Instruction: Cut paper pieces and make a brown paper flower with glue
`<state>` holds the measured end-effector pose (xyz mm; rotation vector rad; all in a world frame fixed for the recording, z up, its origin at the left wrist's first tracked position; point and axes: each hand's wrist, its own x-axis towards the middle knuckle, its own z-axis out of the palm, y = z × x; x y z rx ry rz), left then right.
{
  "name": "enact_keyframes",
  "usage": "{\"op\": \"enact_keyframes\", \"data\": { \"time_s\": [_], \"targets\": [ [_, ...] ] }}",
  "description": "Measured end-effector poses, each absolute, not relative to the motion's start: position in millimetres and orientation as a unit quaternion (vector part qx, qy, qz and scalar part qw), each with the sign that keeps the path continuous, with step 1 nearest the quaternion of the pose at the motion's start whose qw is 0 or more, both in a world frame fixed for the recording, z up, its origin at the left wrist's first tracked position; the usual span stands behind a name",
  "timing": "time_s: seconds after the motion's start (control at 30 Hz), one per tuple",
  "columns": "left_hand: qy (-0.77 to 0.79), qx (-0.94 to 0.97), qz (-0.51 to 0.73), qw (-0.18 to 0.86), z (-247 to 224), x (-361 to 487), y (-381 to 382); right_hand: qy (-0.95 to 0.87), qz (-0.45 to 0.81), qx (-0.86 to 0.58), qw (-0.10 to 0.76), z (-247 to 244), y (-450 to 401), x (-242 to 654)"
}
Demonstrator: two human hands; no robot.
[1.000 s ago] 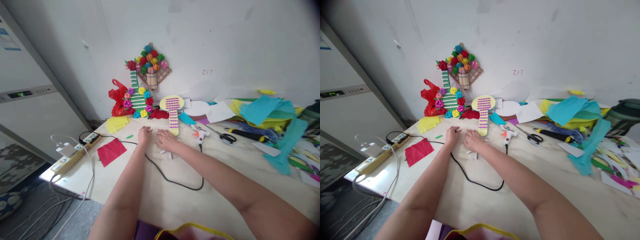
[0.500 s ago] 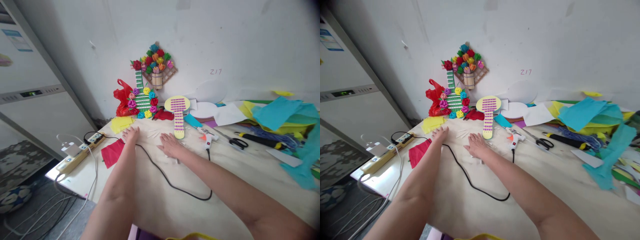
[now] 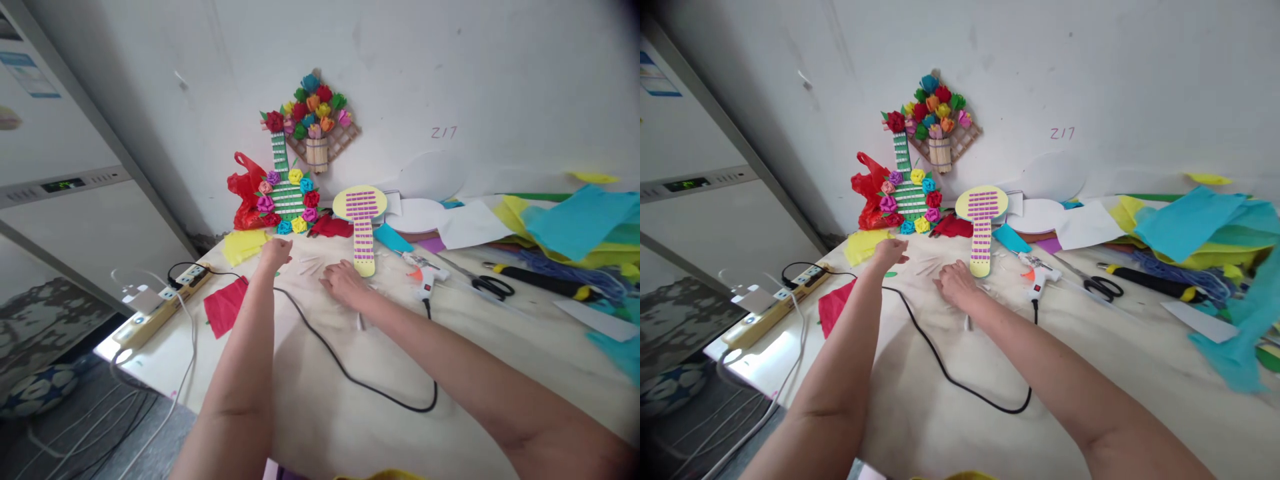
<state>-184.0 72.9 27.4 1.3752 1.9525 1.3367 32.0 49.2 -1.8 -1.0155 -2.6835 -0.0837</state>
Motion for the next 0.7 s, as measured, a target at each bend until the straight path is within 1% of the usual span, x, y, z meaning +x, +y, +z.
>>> {"op": "enact_keyframes", "data": {
  "time_s": [0.07,0.2,0.3,0.37,0.5,0.7],
  "targets": [
    [0.719,0.497,0.443,0.200,31.8,-180.8,69.1,-0.923,-0.030,-0.355,0.145,1.3,51.0,28.6],
    [0.717,0.599,0.340,0.104,29.5,-164.0,61.3,-0.918,-0.042,-0.364,0.148,7.1,51.7,19.4],
    [0.678,0.692,0.241,0.051,20.6,-148.4,59.8,-0.911,-0.036,-0.389,0.134,10.5,53.5,12.9],
    [0.672,0.715,0.193,0.032,14.7,-139.7,61.3,-0.903,-0.031,-0.408,0.133,11.7,56.1,10.9],
    [0.671,0.724,0.157,0.031,7.8,-128.9,64.6,-0.888,-0.033,-0.430,0.161,11.4,62.2,13.6],
    [0.641,0.752,0.155,0.020,-0.6,-122.1,58.5,-0.872,-0.039,-0.454,0.180,16.0,67.6,19.4]
  ]
}}
